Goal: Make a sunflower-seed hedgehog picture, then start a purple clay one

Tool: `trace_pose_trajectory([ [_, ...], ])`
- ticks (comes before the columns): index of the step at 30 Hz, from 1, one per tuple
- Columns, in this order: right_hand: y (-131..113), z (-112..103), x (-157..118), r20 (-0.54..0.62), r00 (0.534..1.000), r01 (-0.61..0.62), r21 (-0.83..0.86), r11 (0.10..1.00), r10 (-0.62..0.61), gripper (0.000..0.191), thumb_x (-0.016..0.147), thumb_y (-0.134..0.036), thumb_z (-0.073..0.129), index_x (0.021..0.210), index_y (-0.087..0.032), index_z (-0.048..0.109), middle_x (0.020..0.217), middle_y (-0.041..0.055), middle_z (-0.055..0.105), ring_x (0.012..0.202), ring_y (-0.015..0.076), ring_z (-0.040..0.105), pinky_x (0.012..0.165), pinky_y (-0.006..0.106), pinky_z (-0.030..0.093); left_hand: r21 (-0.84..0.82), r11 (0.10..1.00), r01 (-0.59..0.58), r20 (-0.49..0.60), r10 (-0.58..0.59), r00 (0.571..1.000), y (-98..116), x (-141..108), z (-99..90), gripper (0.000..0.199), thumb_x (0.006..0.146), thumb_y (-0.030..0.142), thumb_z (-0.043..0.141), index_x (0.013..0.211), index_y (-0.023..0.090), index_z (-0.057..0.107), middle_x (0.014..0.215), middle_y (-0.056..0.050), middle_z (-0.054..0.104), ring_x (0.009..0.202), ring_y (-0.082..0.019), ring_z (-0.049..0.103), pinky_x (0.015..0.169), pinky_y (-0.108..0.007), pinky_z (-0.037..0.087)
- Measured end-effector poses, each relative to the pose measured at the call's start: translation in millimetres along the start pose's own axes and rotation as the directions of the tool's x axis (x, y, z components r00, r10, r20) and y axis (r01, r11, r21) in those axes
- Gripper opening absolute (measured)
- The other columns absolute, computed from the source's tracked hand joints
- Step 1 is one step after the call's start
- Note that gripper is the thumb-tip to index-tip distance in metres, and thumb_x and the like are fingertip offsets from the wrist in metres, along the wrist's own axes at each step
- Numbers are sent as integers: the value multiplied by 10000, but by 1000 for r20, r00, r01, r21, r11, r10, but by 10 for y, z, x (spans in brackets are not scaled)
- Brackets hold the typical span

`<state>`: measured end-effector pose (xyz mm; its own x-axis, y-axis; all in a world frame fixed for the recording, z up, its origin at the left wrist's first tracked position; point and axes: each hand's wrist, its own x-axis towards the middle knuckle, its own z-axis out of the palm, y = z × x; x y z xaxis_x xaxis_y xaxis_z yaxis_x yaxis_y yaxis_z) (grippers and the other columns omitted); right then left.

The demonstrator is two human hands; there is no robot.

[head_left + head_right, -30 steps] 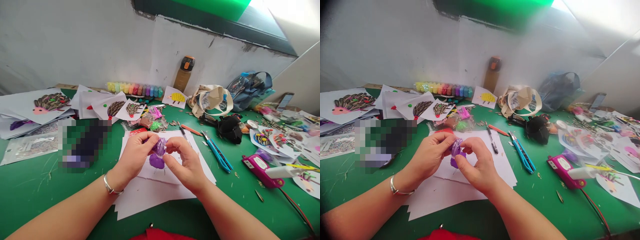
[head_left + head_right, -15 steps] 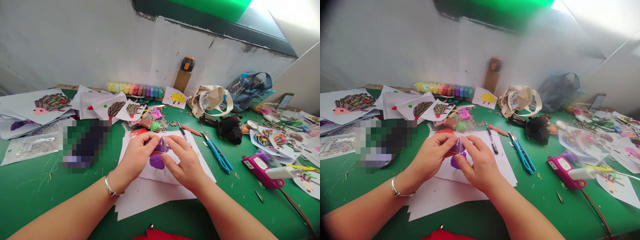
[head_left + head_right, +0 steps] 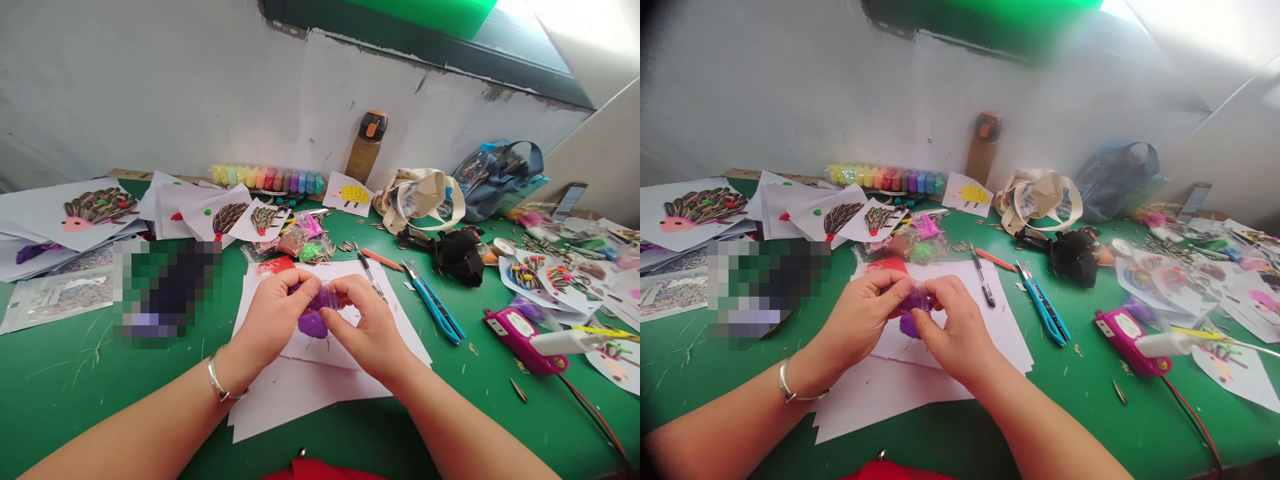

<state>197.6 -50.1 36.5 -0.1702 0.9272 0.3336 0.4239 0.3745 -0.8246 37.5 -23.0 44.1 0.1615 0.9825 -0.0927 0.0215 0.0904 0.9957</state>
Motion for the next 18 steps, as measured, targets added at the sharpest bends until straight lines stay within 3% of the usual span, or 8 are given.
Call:
trace_pose_trajectory([
  [4, 33, 7, -8, 19, 993, 119, -16, 993, -119, 196, 838, -137, 632, 997, -251, 634, 963, 37, 582, 884, 173, 573, 802, 348, 526, -173, 983, 64, 52, -56, 997, -12, 4, -6, 279, 793, 439, 709, 759, 165, 664, 736, -5, 620, 661, -135, 556, 584, -247, 484],
  [11, 80, 40, -31, 66, 992, 108, -16, 994, -106, 394, 890, -139, 579, 1240, -316, 609, 1104, 53, 541, 1020, 182, 582, 885, 361, 532, -250, 964, 88, 16, -87, 996, 16, 21, -3, 287, 777, 425, 729, 734, 157, 637, 734, 14, 593, 641, -104, 524, 580, -224, 490],
  [18, 47, -9, -3, 147, 988, 58, -81, 995, -46, 173, 839, -120, 608, 947, -254, 624, 975, 37, 521, 861, 164, 561, 736, 315, 521, -217, 969, 120, 65, -108, 992, -29, 10, 16, 277, 784, 409, 717, 715, 151, 641, 706, -4, 606, 642, -123, 545, 596, -250, 510],
])
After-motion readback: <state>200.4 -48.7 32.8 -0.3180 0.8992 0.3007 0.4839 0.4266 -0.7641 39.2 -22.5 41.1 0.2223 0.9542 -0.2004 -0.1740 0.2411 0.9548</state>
